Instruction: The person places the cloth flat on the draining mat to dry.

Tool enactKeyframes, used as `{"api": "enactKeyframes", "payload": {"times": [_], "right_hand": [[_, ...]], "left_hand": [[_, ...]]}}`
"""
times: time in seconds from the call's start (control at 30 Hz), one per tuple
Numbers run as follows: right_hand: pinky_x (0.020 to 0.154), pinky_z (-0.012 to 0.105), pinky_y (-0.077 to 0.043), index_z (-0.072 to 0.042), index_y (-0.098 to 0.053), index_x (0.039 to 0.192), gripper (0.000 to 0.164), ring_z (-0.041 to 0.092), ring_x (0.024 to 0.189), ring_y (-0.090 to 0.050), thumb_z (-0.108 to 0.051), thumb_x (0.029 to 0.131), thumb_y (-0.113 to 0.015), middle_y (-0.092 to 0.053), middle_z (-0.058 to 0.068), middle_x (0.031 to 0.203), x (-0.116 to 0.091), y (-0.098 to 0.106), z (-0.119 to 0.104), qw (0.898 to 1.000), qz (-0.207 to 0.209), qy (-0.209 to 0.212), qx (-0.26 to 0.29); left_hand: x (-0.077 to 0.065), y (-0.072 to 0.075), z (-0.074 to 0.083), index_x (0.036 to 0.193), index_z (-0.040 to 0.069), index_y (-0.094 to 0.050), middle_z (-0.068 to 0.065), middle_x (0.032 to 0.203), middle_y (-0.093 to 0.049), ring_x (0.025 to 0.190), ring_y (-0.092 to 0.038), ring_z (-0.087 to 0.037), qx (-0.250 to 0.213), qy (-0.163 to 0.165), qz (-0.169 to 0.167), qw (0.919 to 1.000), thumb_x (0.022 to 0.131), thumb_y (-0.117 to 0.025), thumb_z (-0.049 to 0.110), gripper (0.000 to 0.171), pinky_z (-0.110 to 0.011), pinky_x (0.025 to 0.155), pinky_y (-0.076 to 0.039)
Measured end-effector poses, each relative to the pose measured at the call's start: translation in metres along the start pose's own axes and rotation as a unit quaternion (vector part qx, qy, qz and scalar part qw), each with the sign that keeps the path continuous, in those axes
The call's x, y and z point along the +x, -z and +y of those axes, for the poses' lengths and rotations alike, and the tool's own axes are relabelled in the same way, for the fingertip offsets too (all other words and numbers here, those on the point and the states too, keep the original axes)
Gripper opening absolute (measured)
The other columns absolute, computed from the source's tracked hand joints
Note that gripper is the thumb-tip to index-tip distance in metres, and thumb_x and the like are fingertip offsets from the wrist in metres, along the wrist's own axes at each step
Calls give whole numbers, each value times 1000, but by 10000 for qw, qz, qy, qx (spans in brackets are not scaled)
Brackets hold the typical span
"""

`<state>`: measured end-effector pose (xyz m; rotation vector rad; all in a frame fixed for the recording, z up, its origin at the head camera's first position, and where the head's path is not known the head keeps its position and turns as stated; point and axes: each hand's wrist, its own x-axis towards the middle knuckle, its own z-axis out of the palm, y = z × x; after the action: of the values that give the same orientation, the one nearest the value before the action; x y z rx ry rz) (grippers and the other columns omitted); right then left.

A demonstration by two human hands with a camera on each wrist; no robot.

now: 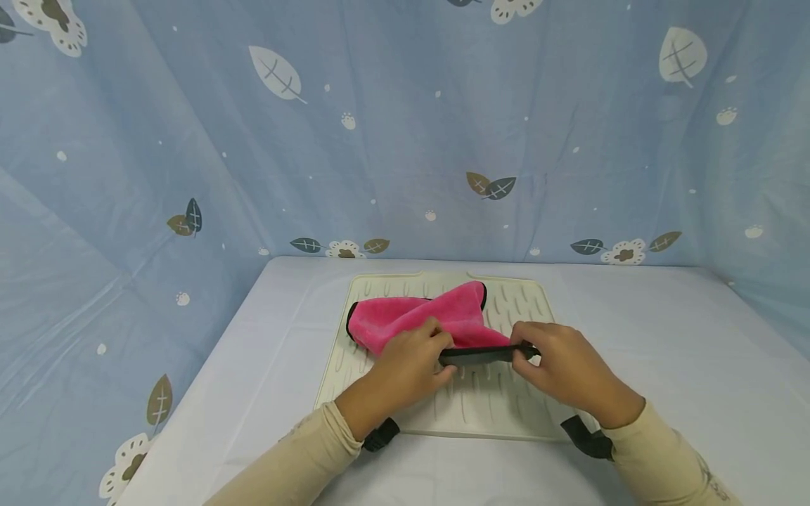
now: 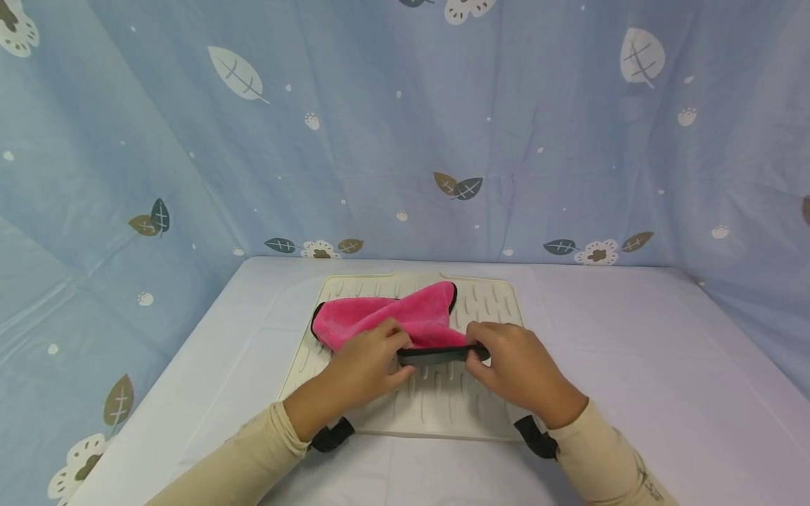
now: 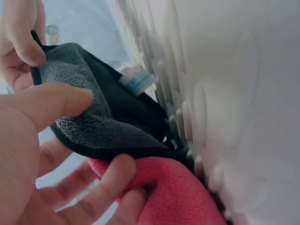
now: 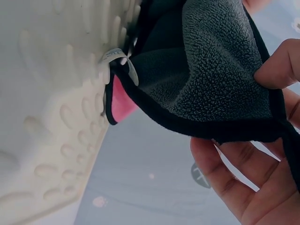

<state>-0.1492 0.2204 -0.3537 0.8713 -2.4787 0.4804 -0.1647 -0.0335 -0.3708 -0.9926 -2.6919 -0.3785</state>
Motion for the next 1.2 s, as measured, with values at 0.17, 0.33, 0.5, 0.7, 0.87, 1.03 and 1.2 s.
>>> {"api": "enactKeyframes", "payload": {"times": [0.17,0.33,0.5,0.7,0.87,1.03,1.2], "right_hand": [[59,23,-46,-22,-58,77,24,-2,63,-45,0,74,-68,-55,-16,70,0,1,2,10000,76,-36,-43],[59,23,-45,-22,-57,76,24,0,62,-44,0,75,-68,-54,-16,69,0,1,3,9998,10,-170,-69],[59,23,-45,-21,-58,77,22,2,62,-46,-2,77,-68,-55,-15,69,0,2,4,9995,-99,-292,-86],[57,21,-39,-21,-57,76,22,1,60,-41,-2,77,-67,-52,-14,68,0,1,6,9993,-109,-330,-156],[55,20,-35,-21,-58,76,22,0,59,-37,-1,76,-68,-50,-14,67,0,2,7,9989,-139,-403,-173],[53,20,-31,-21,-58,77,21,0,57,-33,-2,77,-67,-48,-13,66,0,3,7,9981,-266,-536,-137],[51,19,-28,-21,-56,76,22,-1,55,-29,-2,77,-67,-42,-13,64,-1,2,7,9976,-320,-596,-154]], "left_hand": [[0,1,-4,105,15,-69,-2,104,-56,83,-57,-10,-275,273,150,9991,84,-81,27,27,-22,72,-54],[0,2,-6,105,15,-69,-1,95,-56,85,-55,-12,-59,290,272,9992,83,-80,25,26,-24,74,-53],[2,4,-8,104,15,-68,1,94,-63,86,-62,-14,265,174,513,9982,83,-79,24,25,-31,77,-54],[4,6,-14,101,18,-65,8,97,-71,96,-68,-14,417,347,573,9969,83,-78,21,21,-42,86,-50],[5,8,-19,97,19,-65,9,93,-73,89,-67,-13,456,426,576,9964,83,-77,20,18,-39,81,-47],[5,10,-22,94,19,-65,8,90,-72,85,-62,-15,665,366,675,9948,82,-81,22,21,-38,78,-45],[5,15,-22,94,20,-66,7,87,-70,83,-63,-15,772,304,750,9937,79,-85,26,24,-36,75,-44]]}}
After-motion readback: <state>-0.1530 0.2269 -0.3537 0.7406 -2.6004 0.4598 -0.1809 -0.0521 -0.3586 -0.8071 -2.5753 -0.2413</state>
